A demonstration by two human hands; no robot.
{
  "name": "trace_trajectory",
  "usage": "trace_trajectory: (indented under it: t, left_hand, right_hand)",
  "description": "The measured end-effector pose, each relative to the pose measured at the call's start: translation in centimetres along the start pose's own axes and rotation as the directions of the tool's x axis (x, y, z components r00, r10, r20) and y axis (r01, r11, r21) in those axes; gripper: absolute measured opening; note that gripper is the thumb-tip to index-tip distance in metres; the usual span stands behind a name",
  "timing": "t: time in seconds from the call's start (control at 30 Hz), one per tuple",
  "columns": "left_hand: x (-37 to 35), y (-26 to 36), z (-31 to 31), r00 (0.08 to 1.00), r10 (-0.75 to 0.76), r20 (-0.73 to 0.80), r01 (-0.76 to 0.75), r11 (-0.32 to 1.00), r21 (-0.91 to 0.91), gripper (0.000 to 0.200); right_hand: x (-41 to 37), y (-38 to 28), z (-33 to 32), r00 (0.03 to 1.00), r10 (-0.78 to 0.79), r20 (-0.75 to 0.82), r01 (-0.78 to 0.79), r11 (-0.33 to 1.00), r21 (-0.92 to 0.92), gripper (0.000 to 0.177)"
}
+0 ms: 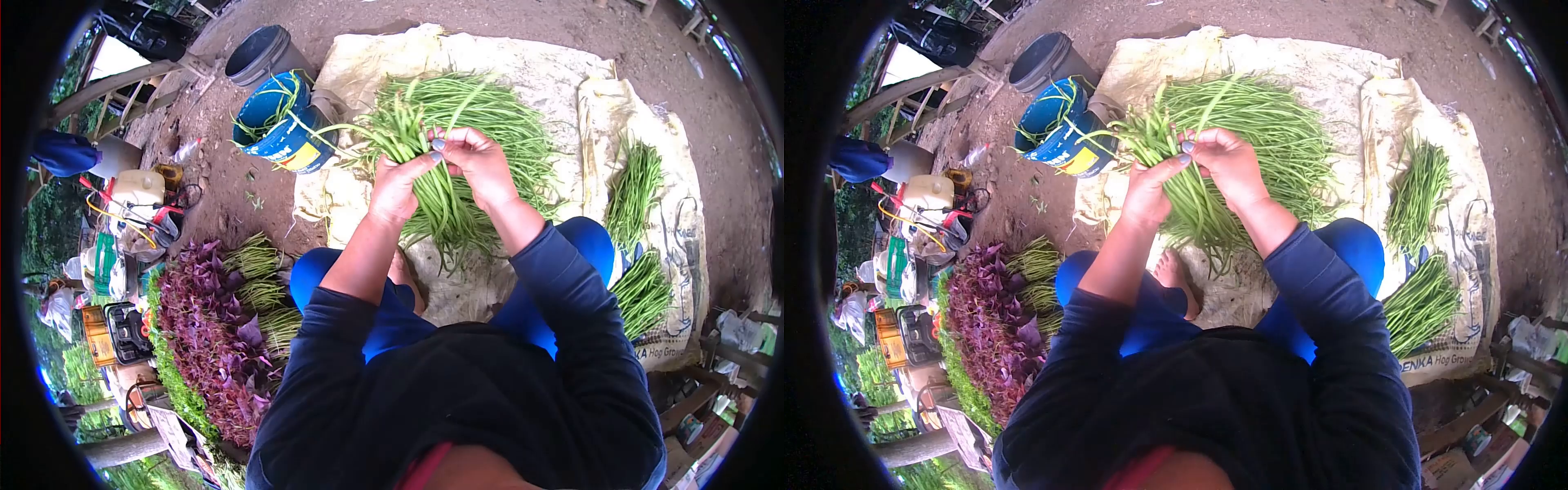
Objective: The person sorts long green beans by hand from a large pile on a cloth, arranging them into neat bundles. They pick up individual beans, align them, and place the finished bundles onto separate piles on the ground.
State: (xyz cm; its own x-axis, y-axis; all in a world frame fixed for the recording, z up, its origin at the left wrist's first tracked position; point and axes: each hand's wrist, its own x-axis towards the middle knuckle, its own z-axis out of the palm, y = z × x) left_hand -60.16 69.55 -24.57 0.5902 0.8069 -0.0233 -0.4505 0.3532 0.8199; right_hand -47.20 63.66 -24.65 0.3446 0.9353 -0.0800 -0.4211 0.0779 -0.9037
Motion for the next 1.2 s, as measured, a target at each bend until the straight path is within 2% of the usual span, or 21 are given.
trace_trajectory:
  t: [0.07, 0.1, 0.2, 0.23, 0.3, 0.37, 0.43, 0.47, 0.5, 0.57, 0.7, 0.73, 0.77, 0.8, 0.83, 0.9, 0.93, 1.0, 1.13, 1.17, 1.2]
  left_hand:
    - [0.0, -0.4, 0.1, 0.998, 0.062, 0.009, -0.063, 0.982, 0.179, 0.037]
    - [-0.1, -0.5, 0.1, 0.998, 0.061, 0.006, -0.061, 0.982, 0.176, 0.037]
    - [-0.4, -0.5, 0.5, 0.978, 0.209, 0.005, -0.193, 0.89, 0.413, 0.036]
    - [-0.2, -0.7, 0.2, 0.977, 0.211, -0.001, -0.192, 0.892, 0.41, 0.036]
    - [0.1, -0.7, -0.2, 0.967, 0.241, -0.079, -0.184, 0.882, 0.433, 0.029]
    - [0.3, -0.7, -0.7, 0.958, 0.242, -0.156, -0.172, 0.914, 0.368, 0.023]
    - [0.8, -0.2, -1.6, 0.972, 0.154, -0.175, -0.127, 0.979, 0.159, 0.026]
    - [0.9, 0.3, -1.7, 0.97, 0.145, -0.194, -0.113, 0.979, 0.169, 0.03]
    - [1.0, 0.7, -1.8, 0.97, 0.146, -0.196, -0.114, 0.979, 0.168, 0.03]
    - [1.0, 1.4, -1.9, 0.965, 0.093, -0.245, -0.08, 0.995, 0.062, 0.03]
    - [0.8, 1.6, -2.4, 0.968, 0.03, -0.249, -0.025, 0.999, 0.022, 0.025]
    - [0.8, 1.6, -2.6, 0.966, -0.006, -0.258, 0.008, 1.0, 0.006, 0.023]
    - [1.0, 0.8, -3.5, 0.965, 0.005, -0.264, -0.005, 1.0, 0.001, 0.023]
    - [1.1, 0.1, -4.1, 0.928, -0.059, -0.367, 0.067, 0.998, 0.01, 0.02]
    - [1.1, -0.4, -4.9, 0.907, -0.093, -0.411, 0.113, 0.993, 0.024, 0.017]
    - [0.3, -0.2, -4.9, 0.87, -0.127, -0.477, 0.158, 0.987, 0.026, 0.011]
    - [-0.3, 0.0, -4.8, 0.867, -0.112, -0.486, 0.139, 0.99, 0.019, 0.01]
    - [-1.3, 0.6, -4.9, 0.856, -0.081, -0.511, 0.096, 0.995, 0.004, 0.01]
    - [-1.5, 0.7, -6.1, 0.856, 0.055, -0.514, -0.028, 0.998, 0.06, 0.028]
    - [-1.5, 0.2, -6.4, 0.85, 0.094, -0.518, -0.071, 0.995, 0.065, 0.036]
    - [-1.2, -0.2, -7.0, 0.814, 0.084, -0.575, 0.063, 0.971, 0.231, 0.041]
  right_hand:
    - [0.1, 0.1, -0.1, 0.998, 0.045, -0.051, -0.046, 0.999, -0.012, 0.007]
    - [0.2, 0.1, -0.2, 0.997, 0.049, -0.052, -0.05, 0.999, -0.014, 0.007]
    - [0.2, -0.2, -0.6, 0.994, 0.111, -0.015, -0.112, 0.992, -0.066, 0.008]
    - [0.3, -0.4, -0.6, 0.993, 0.115, -0.012, -0.116, 0.991, -0.071, 0.008]
    - [0.4, -0.8, -0.7, 1.0, -0.012, -0.027, 0.006, 0.978, -0.209, 0.009]
    - [0.8, -0.8, -1.3, 0.998, -0.047, -0.047, 0.033, 0.961, -0.276, 0.01]
    - [1.3, -0.5, -2.4, 0.993, -0.116, 0.01, 0.106, 0.862, -0.496, 0.013]
    - [1.3, -0.3, -2.6, 0.998, -0.056, 0.014, 0.053, 0.794, -0.606, 0.018]
    - [1.4, -0.1, -2.7, 0.998, -0.055, 0.015, 0.053, 0.793, -0.607, 0.018]
    - [0.9, 0.4, -2.8, 0.978, 0.199, 0.06, -0.133, 0.822, -0.553, 0.026]
    - [0.2, 0.6, -2.9, 0.96, 0.253, 0.122, -0.163, 0.854, -0.493, 0.027]
    - [0.2, 0.9, -3.2, 0.959, 0.255, 0.127, -0.161, 0.852, -0.499, 0.027]
    - [0.3, 1.3, -4.0, 0.975, 0.17, 0.146, -0.061, 0.828, -0.557, 0.027]
    - [0.7, 1.2, -4.3, 0.98, 0.084, 0.181, 0.044, 0.79, -0.611, 0.027]
    - [0.9, 1.0, -4.5, 0.974, 0.084, 0.212, 0.066, 0.784, -0.617, 0.027]
    - [1.3, 0.5, -4.3, 0.978, 0.208, 0.001, -0.158, 0.748, -0.644, 0.026]
    - [2.2, 0.2, -4.2, 0.976, 0.215, 0.034, -0.14, 0.739, -0.658, 0.026]
    - [4.0, -0.6, -2.9, 0.983, 0.18, -0.02, -0.145, 0.719, -0.679, 0.023]
    - [10.4, -4.7, 6.4, 0.964, 0.165, 0.209, 0.045, 0.674, -0.737, 0.022]
    - [13.7, -5.2, 8.7, 0.919, 0.193, 0.343, 0.119, 0.695, -0.709, 0.026]
    - [14.9, -5.5, 12.3, 0.935, 0.007, 0.355, 0.189, 0.837, -0.514, 0.031]
